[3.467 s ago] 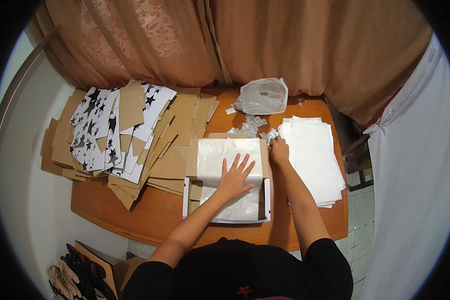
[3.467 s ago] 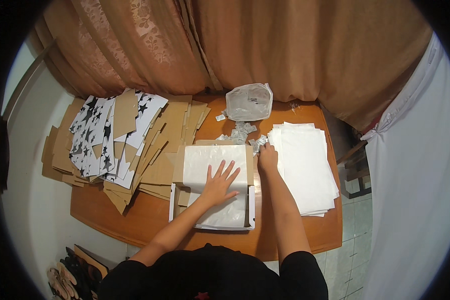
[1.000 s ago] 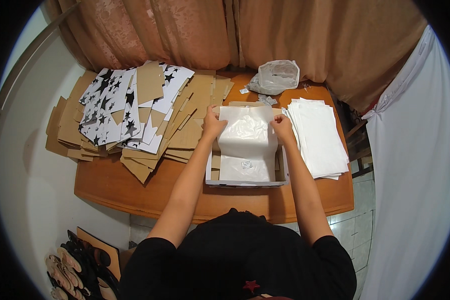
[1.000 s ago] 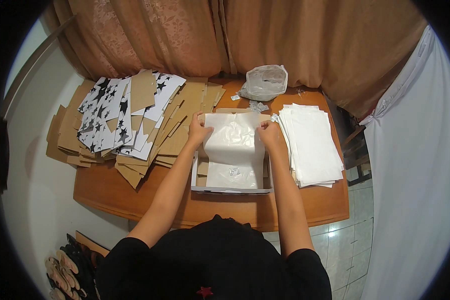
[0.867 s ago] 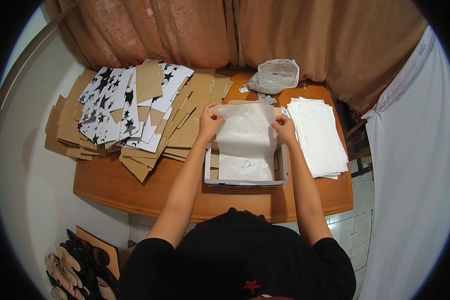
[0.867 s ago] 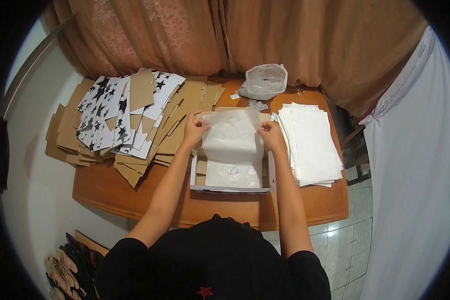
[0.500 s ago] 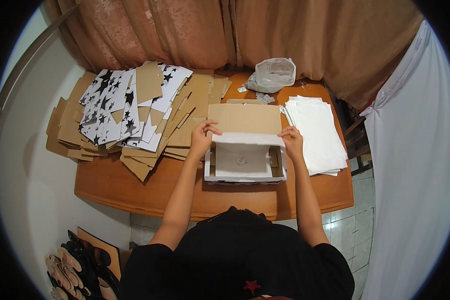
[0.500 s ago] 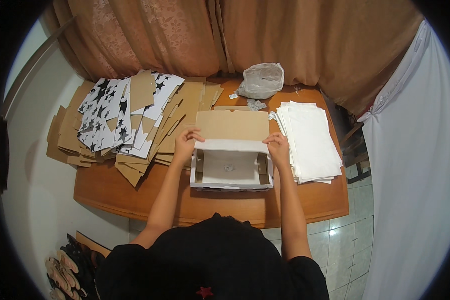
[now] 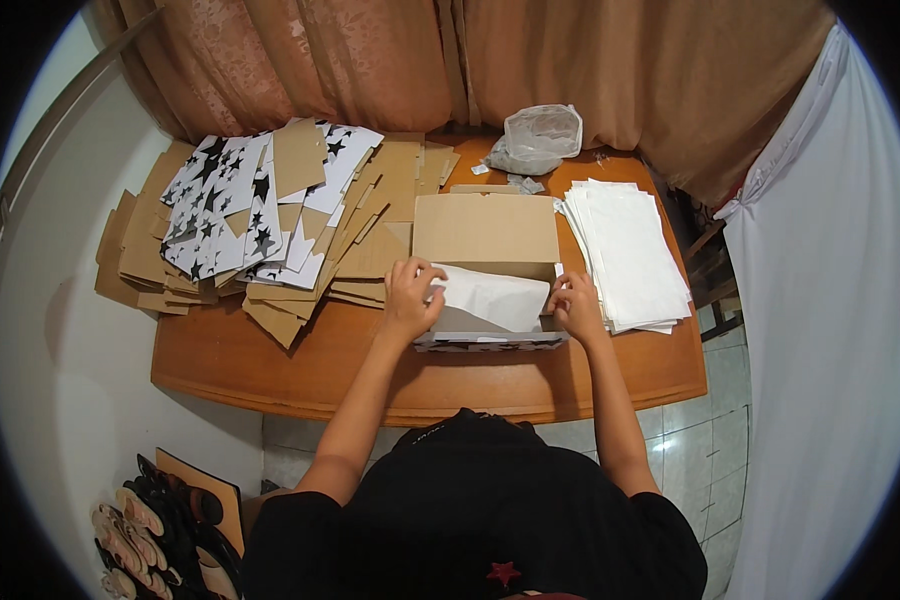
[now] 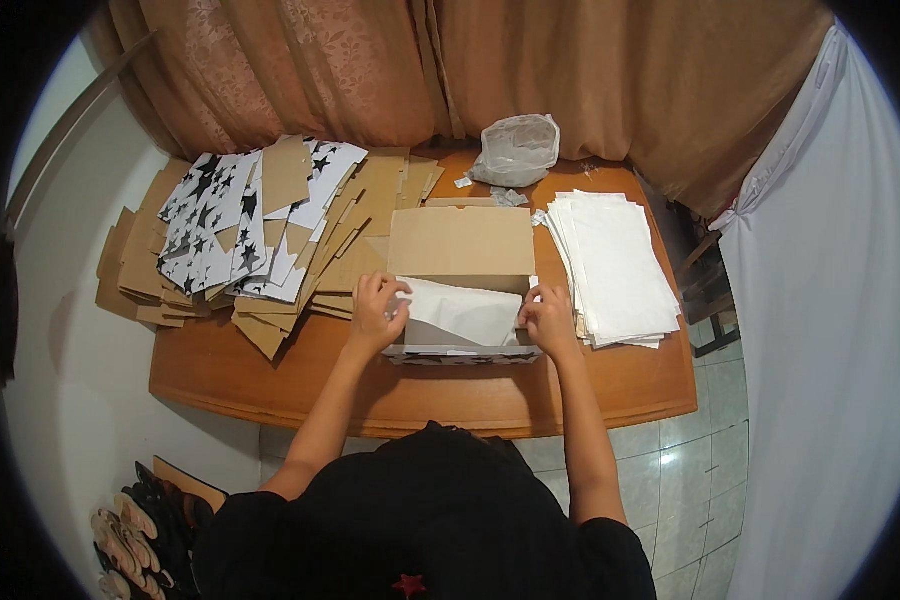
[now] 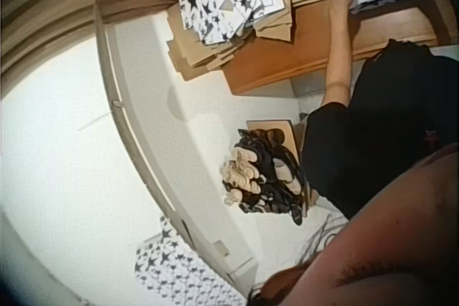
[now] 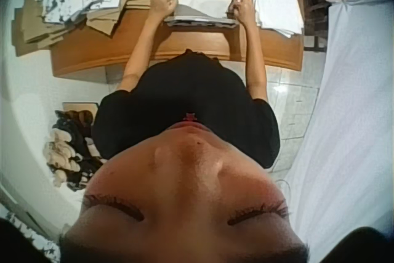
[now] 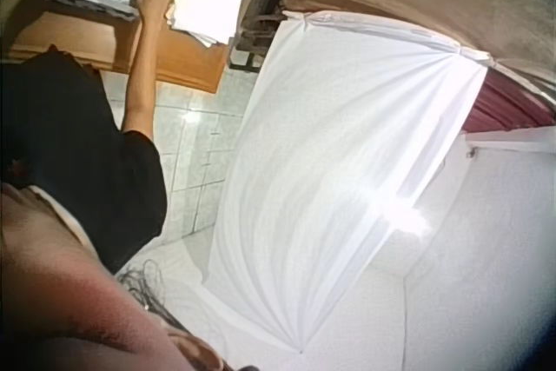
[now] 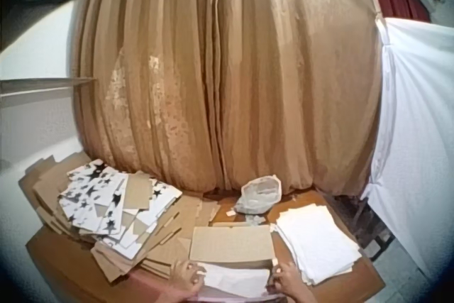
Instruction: Fold cardboard into shoe boxes and place them on a shelf.
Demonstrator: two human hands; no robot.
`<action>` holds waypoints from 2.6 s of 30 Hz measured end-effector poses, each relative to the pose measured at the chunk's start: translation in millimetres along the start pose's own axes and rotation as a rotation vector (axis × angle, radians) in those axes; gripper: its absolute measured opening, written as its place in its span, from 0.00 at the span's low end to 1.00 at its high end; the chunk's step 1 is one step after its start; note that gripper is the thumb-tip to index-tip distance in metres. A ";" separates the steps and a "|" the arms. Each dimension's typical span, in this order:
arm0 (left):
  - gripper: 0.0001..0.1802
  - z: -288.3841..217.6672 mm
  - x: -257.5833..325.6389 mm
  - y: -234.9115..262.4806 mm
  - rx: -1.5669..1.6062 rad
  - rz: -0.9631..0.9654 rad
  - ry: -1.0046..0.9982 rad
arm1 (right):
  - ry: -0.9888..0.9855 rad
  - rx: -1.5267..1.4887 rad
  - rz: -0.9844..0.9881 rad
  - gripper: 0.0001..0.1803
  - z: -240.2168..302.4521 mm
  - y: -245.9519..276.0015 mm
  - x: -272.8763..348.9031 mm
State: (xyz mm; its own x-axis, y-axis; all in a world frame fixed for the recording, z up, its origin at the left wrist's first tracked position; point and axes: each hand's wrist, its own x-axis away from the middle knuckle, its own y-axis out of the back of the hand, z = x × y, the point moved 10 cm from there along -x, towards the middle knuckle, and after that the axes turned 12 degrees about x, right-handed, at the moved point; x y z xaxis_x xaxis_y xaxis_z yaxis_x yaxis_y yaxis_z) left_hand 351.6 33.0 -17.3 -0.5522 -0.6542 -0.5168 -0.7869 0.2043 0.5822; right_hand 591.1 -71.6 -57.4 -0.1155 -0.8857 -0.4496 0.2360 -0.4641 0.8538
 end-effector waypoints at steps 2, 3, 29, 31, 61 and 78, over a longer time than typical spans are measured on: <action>0.17 -17.5 -6.1 -1.8 -0.026 -0.029 -0.029 | -0.060 -0.044 -0.036 0.06 -4.3 7.9 -4.2; 0.17 -17.4 -9.1 -5.8 -0.025 -0.029 -0.031 | -0.121 -0.090 -0.069 0.05 -9.5 12.2 -6.7; 0.32 60.6 26.6 -31.0 -0.196 0.461 0.365 | -0.167 0.043 0.104 0.20 -18.5 1.9 1.7; 0.33 51.0 19.0 -35.4 -0.190 0.463 0.313 | -0.173 0.043 0.112 0.20 -20.0 2.1 3.2; 0.09 79.4 -26.6 -42.1 0.404 -0.271 0.244 | -0.178 -0.057 0.229 0.34 -28.4 -28.4 -5.0; 0.10 115.7 -39.1 -56.5 0.648 -0.125 0.367 | -0.169 0.091 -0.133 0.05 -35.6 -23.1 -43.6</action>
State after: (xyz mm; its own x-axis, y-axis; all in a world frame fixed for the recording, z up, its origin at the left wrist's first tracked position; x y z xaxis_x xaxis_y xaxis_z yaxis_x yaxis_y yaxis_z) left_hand 385.8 131.3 -102.6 -0.4100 -0.8781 -0.2467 -0.9048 0.4256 -0.0110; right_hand 625.1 -22.0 -66.9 -0.3019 -0.8017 -0.5159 0.1212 -0.5690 0.8133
